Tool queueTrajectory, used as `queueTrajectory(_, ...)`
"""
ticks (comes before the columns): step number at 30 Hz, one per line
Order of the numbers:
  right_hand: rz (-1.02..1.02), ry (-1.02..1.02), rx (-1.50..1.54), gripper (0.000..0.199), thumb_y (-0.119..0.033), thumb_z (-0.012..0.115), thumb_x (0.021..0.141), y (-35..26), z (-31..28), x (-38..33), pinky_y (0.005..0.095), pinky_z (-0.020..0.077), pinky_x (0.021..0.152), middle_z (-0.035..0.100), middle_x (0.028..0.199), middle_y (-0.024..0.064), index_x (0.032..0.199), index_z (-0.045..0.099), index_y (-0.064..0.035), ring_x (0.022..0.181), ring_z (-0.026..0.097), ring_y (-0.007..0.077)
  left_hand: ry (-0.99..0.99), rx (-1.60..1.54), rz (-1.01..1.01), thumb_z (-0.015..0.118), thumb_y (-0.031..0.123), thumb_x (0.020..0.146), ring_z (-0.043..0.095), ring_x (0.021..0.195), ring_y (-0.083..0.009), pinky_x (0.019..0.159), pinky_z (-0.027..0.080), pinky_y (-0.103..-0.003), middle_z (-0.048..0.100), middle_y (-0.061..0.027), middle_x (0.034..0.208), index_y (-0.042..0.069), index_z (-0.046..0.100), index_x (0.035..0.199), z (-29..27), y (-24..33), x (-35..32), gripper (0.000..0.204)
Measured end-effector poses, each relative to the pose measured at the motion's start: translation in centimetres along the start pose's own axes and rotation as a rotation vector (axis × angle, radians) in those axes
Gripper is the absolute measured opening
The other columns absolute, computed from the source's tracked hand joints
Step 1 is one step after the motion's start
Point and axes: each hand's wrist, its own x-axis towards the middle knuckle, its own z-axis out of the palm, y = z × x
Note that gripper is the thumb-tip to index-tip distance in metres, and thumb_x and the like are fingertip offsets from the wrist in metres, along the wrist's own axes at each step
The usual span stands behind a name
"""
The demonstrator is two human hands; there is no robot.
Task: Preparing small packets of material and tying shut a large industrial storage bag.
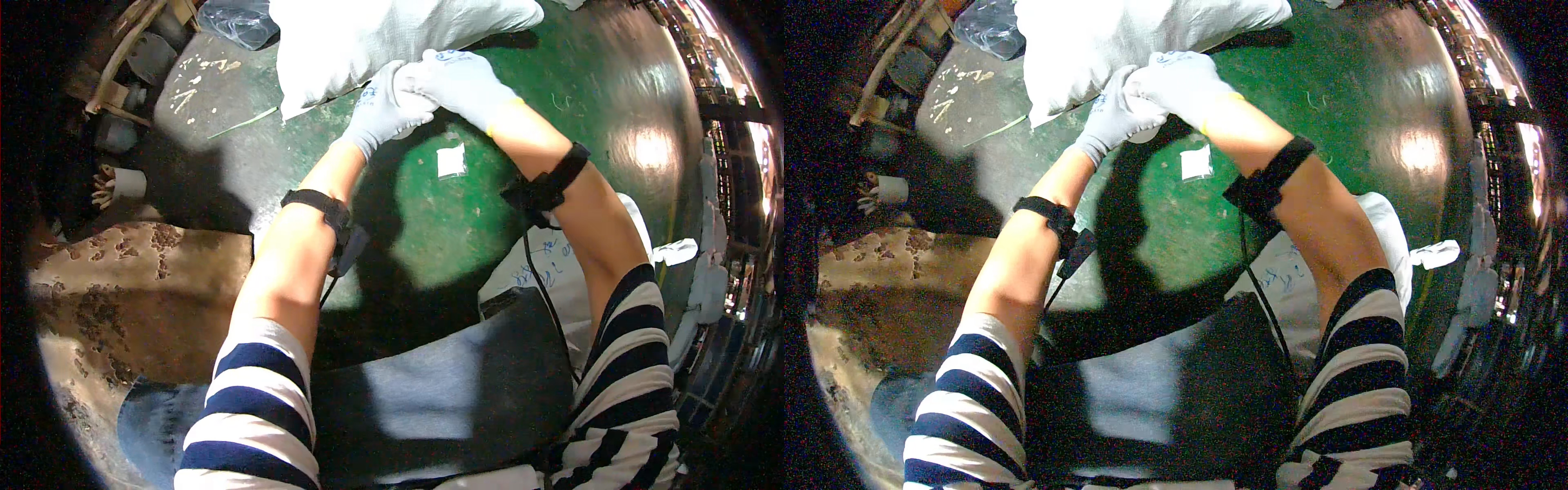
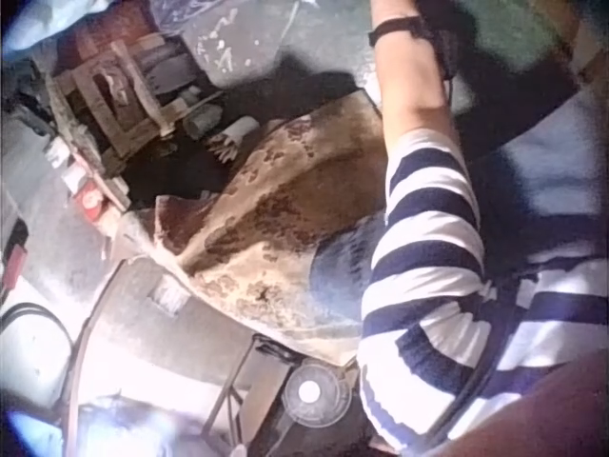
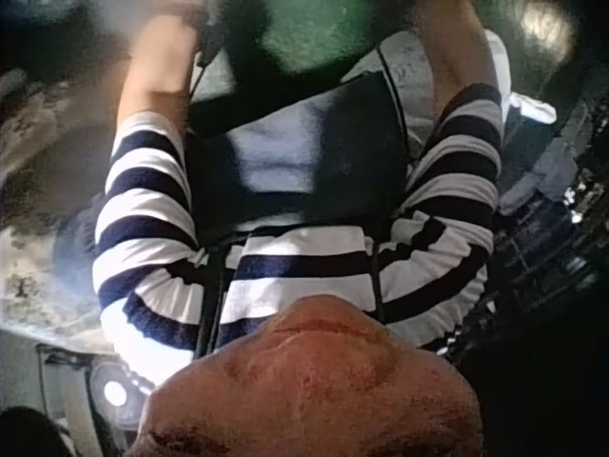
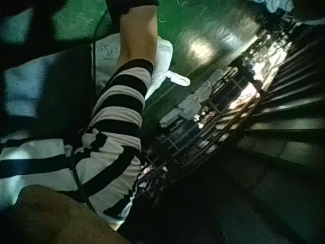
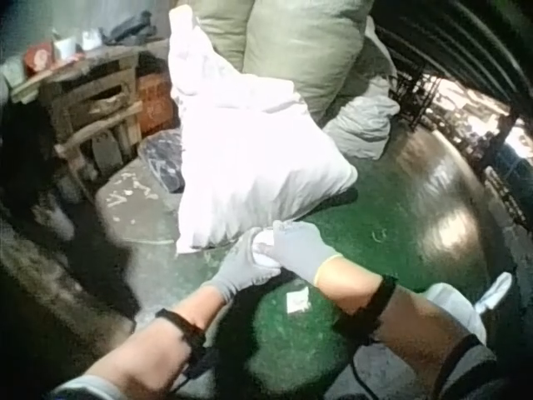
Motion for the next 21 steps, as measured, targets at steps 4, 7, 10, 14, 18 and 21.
queueTrajectory(4,-0.021,0.057,-0.123,0.027,-0.030,0.056,0.084,1.0,1.6,-0.1,0.0394,0.0471,0.085,0.054,0.101,0.0140,0.103,0.058,-0.0105,0.101,0.057,0.0267,-0.005,-0.058,-0.011,0.087,0.033,0.049,0.050,0.117,-0.0326,0.099,0.040,-0.037,0.052,-0.0207,0.124,-0.001,0.038,0.131,0.4,1.0,0.3,0.101)
queueTrajectory(7,0.004,0.192,0.079,0.031,-0.029,0.056,0.084,1.3,0.7,-0.7,0.0387,0.0455,0.087,0.054,0.106,0.0136,0.110,0.057,-0.0119,0.105,0.055,0.0280,-0.016,-0.060,-0.082,0.087,0.031,0.049,0.051,0.115,-0.0316,0.098,0.041,-0.037,0.053,-0.0201,0.122,0.000,0.039,0.130,-0.1,1.0,0.5,0.099)
queueTrajectory(10,0.049,0.434,0.436,0.037,-0.027,0.058,0.084,2.4,-0.8,-1.9,0.0382,0.0423,0.091,0.053,0.114,0.0134,0.118,0.054,-0.0131,0.108,0.052,0.0309,0.040,-0.046,-0.004,0.086,0.028,0.050,0.054,0.111,-0.0321,0.095,0.043,-0.038,0.057,-0.0182,0.115,0.002,0.044,0.125,-1.5,1.0,0.8,0.089)
queueTrajectory(14,0.007,0.457,-0.033,0.029,-0.017,0.053,0.087,3.5,5.4,-3.9,0.0448,0.0413,0.096,0.050,0.123,0.0240,0.111,0.055,-0.0006,0.114,0.047,0.0430,-0.334,0.617,0.339,0.068,0.034,0.063,0.055,0.085,-0.0344,0.077,0.047,-0.040,0.059,-0.0156,0.097,0.006,0.059,0.095,-3.9,1.1,0.9,0.043)
queueTrajectory(18,0.448,0.183,0.039,0.052,-0.036,0.061,0.081,9.8,20.8,-15.4,0.0470,0.0487,0.083,0.051,0.118,0.0253,0.118,0.049,-0.0010,0.100,0.055,0.0422,-0.056,-0.091,0.016,0.064,0.022,0.069,0.039,0.127,-0.0397,0.105,0.032,-0.043,0.041,-0.0288,0.134,-0.006,0.033,0.135,-1.0,4.0,-1.1,0.077)
queueTrajectory(21,0.675,0.065,0.163,0.066,-0.040,0.061,0.080,8.8,26.4,-16.9,0.0461,0.0491,0.082,0.052,0.115,0.0257,0.126,0.040,0.0012,0.098,0.057,0.0408,0.228,0.017,-0.035,0.054,0.007,0.071,0.049,0.111,-0.0374,0.098,0.037,-0.042,0.051,-0.0228,0.116,0.000,0.047,0.121,-5.3,2.9,-0.5,0.051)
